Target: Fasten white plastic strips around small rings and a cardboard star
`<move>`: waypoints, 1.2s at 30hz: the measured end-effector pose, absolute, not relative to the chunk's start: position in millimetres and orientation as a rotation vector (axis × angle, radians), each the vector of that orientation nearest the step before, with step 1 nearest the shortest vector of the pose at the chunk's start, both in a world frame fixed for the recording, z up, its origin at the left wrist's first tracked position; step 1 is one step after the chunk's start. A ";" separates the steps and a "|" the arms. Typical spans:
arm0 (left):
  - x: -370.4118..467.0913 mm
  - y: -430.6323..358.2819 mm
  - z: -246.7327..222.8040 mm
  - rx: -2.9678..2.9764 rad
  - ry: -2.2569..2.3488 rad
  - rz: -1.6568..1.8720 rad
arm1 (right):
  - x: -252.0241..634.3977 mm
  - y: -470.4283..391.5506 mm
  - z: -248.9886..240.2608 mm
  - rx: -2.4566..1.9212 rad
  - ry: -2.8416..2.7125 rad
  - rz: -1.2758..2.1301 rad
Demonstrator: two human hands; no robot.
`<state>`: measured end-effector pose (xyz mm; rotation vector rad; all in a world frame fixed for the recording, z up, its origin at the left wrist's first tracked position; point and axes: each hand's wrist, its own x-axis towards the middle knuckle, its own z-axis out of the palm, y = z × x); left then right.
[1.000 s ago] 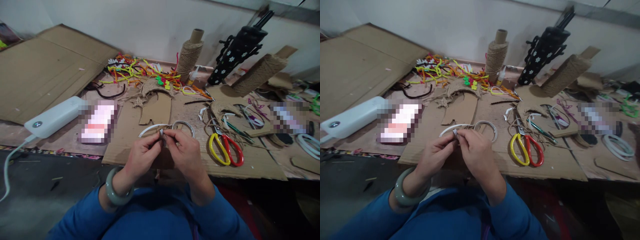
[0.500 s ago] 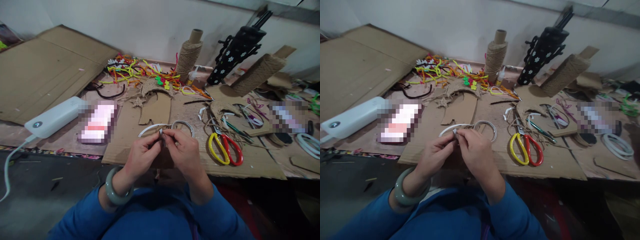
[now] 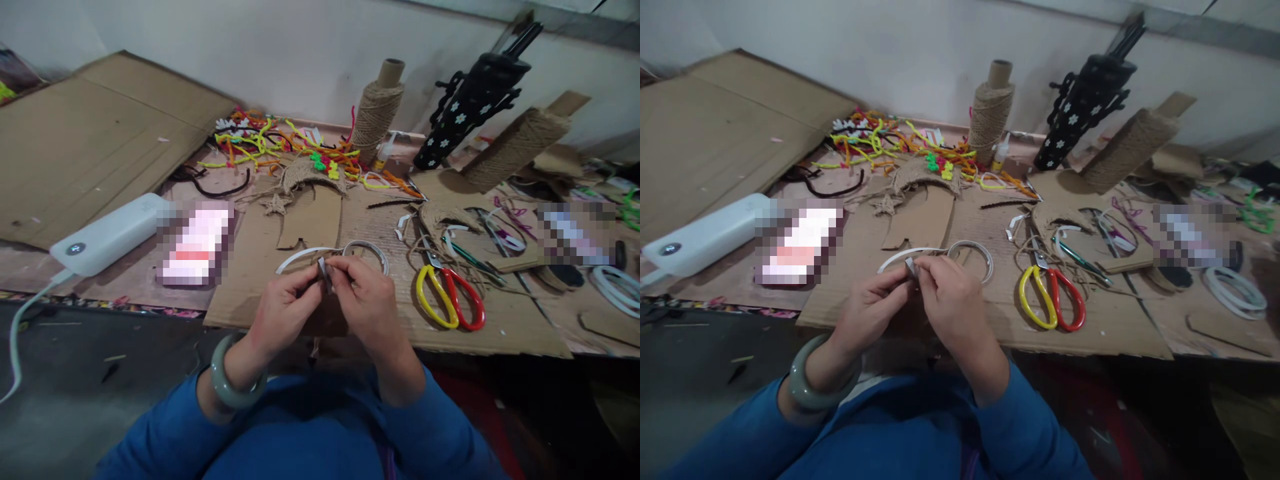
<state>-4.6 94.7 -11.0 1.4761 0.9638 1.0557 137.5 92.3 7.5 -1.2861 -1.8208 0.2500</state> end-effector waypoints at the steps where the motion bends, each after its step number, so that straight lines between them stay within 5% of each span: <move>1: -4.5 94.5 -10.9 1.478 0.964 1.059 | 137.6 92.3 7.6 -1.279 -1.817 0.262; 36: -6.4 94.2 -21.8 1.244 0.991 1.154 | 141.4 86.5 16.6 -1.315 -1.952 0.260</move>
